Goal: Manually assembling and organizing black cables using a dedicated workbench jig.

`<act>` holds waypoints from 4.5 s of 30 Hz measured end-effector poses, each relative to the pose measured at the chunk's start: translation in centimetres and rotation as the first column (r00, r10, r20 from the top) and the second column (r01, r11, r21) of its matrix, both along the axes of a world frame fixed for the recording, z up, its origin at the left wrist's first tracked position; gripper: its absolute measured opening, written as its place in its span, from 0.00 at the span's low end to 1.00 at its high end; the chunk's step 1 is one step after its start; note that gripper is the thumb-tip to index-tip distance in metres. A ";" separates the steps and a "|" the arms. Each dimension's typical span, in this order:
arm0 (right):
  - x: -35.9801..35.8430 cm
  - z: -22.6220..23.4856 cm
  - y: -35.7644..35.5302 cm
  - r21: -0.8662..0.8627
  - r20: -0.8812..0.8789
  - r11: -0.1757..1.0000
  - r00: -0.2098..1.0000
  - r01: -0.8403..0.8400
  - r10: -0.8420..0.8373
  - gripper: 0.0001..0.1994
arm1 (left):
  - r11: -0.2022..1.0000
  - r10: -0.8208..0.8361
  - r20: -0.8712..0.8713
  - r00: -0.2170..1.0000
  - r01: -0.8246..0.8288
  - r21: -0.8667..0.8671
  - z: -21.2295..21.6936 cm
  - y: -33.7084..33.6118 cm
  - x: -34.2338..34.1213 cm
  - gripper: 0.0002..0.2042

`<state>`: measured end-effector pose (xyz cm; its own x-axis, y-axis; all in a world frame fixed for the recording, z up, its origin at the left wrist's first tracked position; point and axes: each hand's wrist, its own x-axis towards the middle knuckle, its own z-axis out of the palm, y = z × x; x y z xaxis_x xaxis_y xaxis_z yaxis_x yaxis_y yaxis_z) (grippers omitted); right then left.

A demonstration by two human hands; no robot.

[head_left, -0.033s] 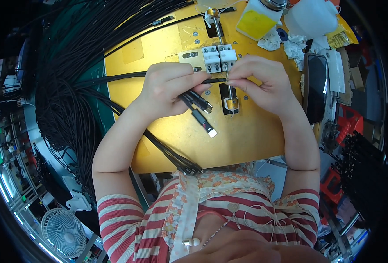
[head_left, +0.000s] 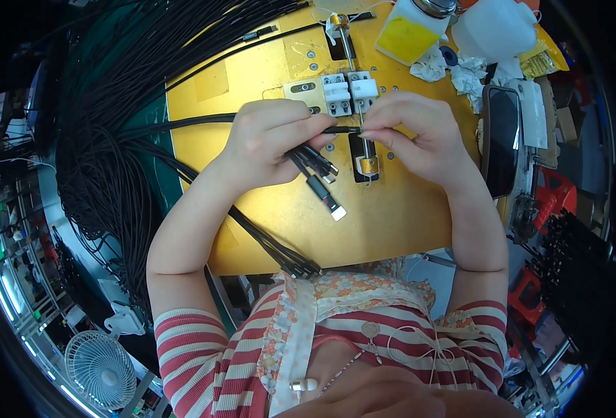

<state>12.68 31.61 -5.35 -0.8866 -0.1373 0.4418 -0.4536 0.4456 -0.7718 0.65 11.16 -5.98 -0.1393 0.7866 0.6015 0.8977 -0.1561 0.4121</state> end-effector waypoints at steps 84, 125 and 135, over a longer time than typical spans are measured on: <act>-0.3 -0.4 0.4 0.055 0.046 0.995 0.995 0.086 -0.088 0.10 | 0.916 0.242 -0.118 0.963 -0.267 -0.299 0.4 0.8 0.4 0.23; -1.5 -1.8 0.6 0.170 -0.077 0.932 0.947 0.321 -0.312 0.04 | 0.935 0.158 -0.197 0.968 -0.211 -0.286 -0.1 0.6 0.2 0.19; -1.5 -1.7 0.5 0.224 -0.014 0.919 0.944 0.325 -0.331 0.04 | 0.923 0.192 -0.208 0.959 -0.249 -0.295 -0.7 0.9 -0.2 0.19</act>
<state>11.18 32.15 -7.08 -0.9082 0.0719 0.4123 -0.2359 0.7258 -0.6462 0.46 12.08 -6.69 -0.2481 0.9002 0.3579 0.9554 0.1663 0.2440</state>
